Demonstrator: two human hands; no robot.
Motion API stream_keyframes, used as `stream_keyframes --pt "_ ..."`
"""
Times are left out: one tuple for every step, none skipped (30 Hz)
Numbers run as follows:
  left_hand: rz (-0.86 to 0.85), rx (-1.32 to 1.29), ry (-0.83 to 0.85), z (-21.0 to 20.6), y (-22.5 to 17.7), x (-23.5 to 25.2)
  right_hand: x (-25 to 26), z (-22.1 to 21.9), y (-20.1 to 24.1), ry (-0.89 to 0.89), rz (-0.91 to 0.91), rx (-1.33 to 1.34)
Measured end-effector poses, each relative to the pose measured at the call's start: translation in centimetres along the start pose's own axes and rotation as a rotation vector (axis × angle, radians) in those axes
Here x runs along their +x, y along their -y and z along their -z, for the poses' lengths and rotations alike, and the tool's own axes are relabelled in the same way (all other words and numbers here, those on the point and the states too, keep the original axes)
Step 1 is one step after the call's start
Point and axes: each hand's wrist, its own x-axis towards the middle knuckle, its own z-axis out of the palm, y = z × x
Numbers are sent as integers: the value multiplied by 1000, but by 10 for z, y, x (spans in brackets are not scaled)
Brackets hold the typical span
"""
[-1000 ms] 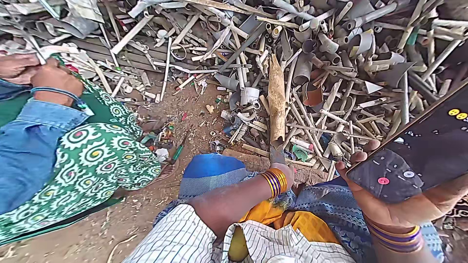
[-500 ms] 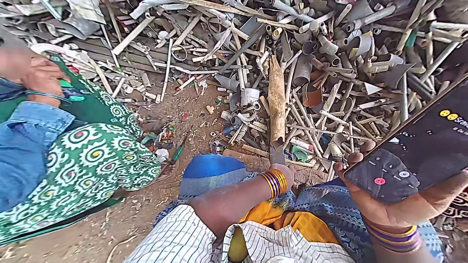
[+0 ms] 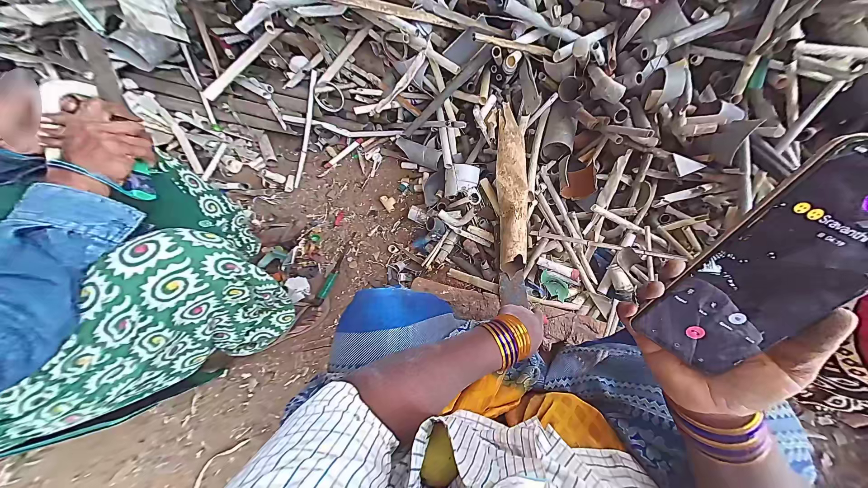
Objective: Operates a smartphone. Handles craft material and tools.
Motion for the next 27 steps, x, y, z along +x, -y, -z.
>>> stream_keyframes --pt "0 0 6 1 0 0 0 0 0 3 0 0" --pt "0 -2 8 1 0 0 0 1 0 1 -1 3" --pt "0 -6 6 1 0 0 0 1 0 -8 0 6" --pt "2 -6 6 1 0 0 0 2 0 -12 1 10" --pt "2 -5 7 0 0 0 -1 2 0 -16 3 17" --pt "3 0 8 0 0 1 -1 2 0 -19 5 25" --pt "4 4 10 0 0 0 -1 2 0 -19 3 39" --pt "4 4 12 0 0 0 -2 2 0 -22 1 49" --pt "5 5 12 0 -1 -1 -2 1 0 -21 -3 55" --pt "4 10 12 0 -1 -1 -2 0 0 -19 -9 49" --pt "7 13 13 0 -1 -1 -2 0 0 -19 -15 46" --pt "10 13 11 0 -1 0 -2 0 0 -20 -17 42" --pt "12 14 8 0 -1 1 -2 1 0 -24 -16 47" --pt "12 15 8 0 -1 1 -2 1 0 -27 -16 46" --pt "13 15 10 0 -1 1 -2 1 0 -24 -16 43" --pt "14 12 13 0 -1 1 -2 1 0 -18 -14 38" --pt "13 9 12 0 -1 1 -2 1 -1 -9 -14 29" --pt "11 8 8 -1 0 1 -1 1 -1 0 -13 22" --pt "9 5 5 -1 0 1 -1 1 -1 8 -17 24" --pt "7 1 6 -1 1 1 -1 1 -1 17 -26 32" --pt "5 -7 9 0 1 0 -1 0 -2 19 -34 39" --pt "4 -16 10 0 2 -1 0 0 -3 19 -38 42" --pt "4 -23 7 0 2 0 0 0 -3 19 -41 46" --pt "0 -29 4 -1 3 0 -1 0 -3 15 -44 57" --pt "-4 -38 -2 -2 4 2 -1 0 -4 9 -47 64" --pt "-3 -43 -1 -3 4 1 -1 -1 -4 8 -50 70" --pt "0 -35 6 -3 5 1 -1 -1 -5 9 -54 69"
